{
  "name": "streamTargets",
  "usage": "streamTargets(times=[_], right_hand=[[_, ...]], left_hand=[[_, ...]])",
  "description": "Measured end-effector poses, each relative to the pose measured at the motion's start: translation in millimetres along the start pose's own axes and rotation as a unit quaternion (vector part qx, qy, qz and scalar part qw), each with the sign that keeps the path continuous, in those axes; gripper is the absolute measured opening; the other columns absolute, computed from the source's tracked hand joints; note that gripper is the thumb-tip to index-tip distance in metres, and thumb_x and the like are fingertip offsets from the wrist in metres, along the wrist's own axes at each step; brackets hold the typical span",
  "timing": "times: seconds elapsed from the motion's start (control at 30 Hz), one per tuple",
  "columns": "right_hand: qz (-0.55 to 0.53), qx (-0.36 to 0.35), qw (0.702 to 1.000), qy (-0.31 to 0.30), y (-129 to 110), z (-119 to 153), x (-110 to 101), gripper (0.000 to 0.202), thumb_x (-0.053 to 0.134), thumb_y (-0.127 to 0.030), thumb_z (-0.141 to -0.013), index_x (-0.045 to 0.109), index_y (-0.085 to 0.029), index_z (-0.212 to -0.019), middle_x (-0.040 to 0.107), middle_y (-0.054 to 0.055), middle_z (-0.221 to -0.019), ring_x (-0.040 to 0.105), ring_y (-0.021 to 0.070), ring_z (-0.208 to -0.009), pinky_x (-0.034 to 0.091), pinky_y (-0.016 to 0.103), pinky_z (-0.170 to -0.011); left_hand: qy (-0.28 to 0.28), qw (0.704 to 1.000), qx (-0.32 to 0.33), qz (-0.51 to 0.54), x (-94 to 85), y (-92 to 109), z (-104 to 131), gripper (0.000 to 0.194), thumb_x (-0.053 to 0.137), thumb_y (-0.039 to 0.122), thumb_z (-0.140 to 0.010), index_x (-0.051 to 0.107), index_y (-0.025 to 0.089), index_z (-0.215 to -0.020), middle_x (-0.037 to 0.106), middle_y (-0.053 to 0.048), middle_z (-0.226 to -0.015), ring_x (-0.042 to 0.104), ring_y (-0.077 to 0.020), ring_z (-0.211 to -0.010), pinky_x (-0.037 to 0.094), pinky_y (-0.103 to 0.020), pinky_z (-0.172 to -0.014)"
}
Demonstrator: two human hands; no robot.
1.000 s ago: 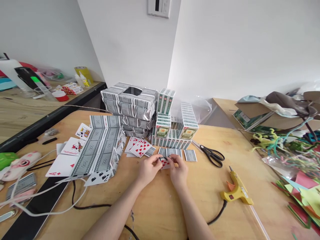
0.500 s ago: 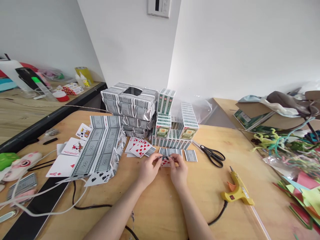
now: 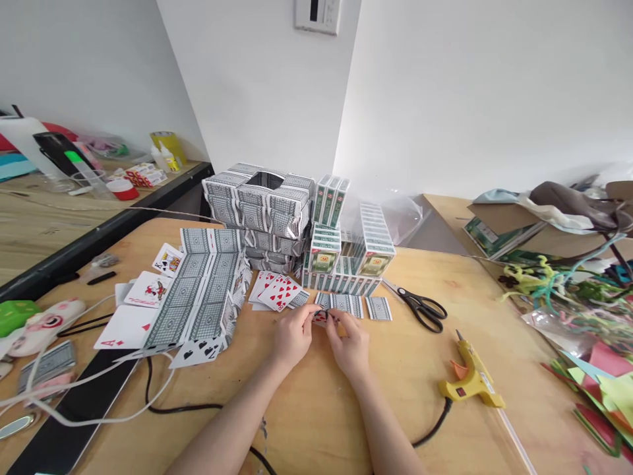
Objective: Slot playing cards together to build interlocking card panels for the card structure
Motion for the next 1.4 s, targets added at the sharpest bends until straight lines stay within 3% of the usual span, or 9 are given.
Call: streamTargets(times=[0.47,0.67,0.83,1.0,1.1,1.27,1.4], right_hand=[[0.057,0.035,0.998,-0.018,6,1,2,0.026,0.041,-0.019,-0.075,0.062,-0.02,-0.09,0.068,0.003,-0.075,0.06,0.0153,-0.061,0.045,0.025,-0.057],[-0.009,0.039,0.998,-0.044,3,2,-2,0.027,0.042,-0.02,-0.073,0.059,-0.02,-0.095,0.067,0.004,-0.08,0.06,0.0165,-0.066,0.047,0.026,-0.061],[-0.048,0.096,0.993,-0.04,5,1,1,0.021,0.046,-0.03,-0.077,0.06,-0.02,-0.089,0.066,0.004,-0.079,0.059,0.0157,-0.062,0.047,0.025,-0.057],[-0.117,0.182,0.976,0.008,15,-2,3,0.023,0.049,-0.035,-0.076,0.059,-0.017,-0.085,0.064,0.004,-0.071,0.057,0.0151,-0.057,0.045,0.024,-0.053],[-0.132,0.204,0.97,0.026,17,-3,2,0.027,0.049,-0.037,-0.076,0.058,-0.016,-0.09,0.064,0.005,-0.076,0.056,0.0153,-0.058,0.045,0.025,-0.053],[-0.114,0.185,0.976,0.007,13,-4,0,0.03,0.043,-0.037,-0.079,0.058,-0.016,-0.095,0.064,0.006,-0.079,0.057,0.0164,-0.063,0.043,0.025,-0.057],[-0.096,0.187,0.978,0.005,11,-4,0,0.033,0.037,-0.041,-0.082,0.058,-0.017,-0.076,0.059,0.003,-0.061,0.051,0.0152,-0.053,0.039,0.024,-0.05]], left_hand=[[0.007,1.0,-0.006,-0.013,1.3,-1,1,0.025,0.04,0.017,-0.081,0.058,0.022,-0.097,0.068,-0.003,-0.087,0.062,-0.0148,-0.075,0.049,-0.025,-0.067],[0.006,1.0,0.0,-0.001,-0.4,-1,-1,0.023,0.039,0.018,-0.082,0.058,0.021,-0.095,0.067,-0.003,-0.086,0.062,-0.0148,-0.076,0.048,-0.026,-0.069],[-0.017,0.998,-0.017,0.065,-1.9,5,-4,0.024,0.039,0.019,-0.083,0.054,0.023,-0.102,0.064,-0.004,-0.096,0.061,-0.015,-0.085,0.048,-0.027,-0.075],[-0.032,0.987,-0.057,0.147,1.6,9,-5,0.039,0.044,0.021,-0.081,0.039,0.02,-0.119,0.058,-0.008,-0.109,0.056,-0.0168,-0.097,0.047,-0.032,-0.081],[-0.035,0.985,-0.075,0.153,4.3,7,-5,0.031,0.045,0.022,-0.081,0.045,0.019,-0.112,0.061,-0.007,-0.1,0.06,-0.0159,-0.088,0.05,-0.029,-0.074],[0.0,0.993,-0.064,0.101,2.6,3,-5,0.022,0.042,0.021,-0.081,0.055,0.02,-0.099,0.064,-0.004,-0.094,0.06,-0.0136,-0.08,0.049,-0.025,-0.071],[0.019,0.995,-0.048,0.086,-0.3,4,-7,0.024,0.043,0.017,-0.08,0.057,0.02,-0.099,0.063,-0.003,-0.094,0.059,-0.012,-0.079,0.048,-0.024,-0.071]])
Point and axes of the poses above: each hand's wrist, its own z-axis away from the middle knuckle, its own x-axis out of the palm, y = z × x, the point moved 1 cm from there along -z, towards the middle knuckle
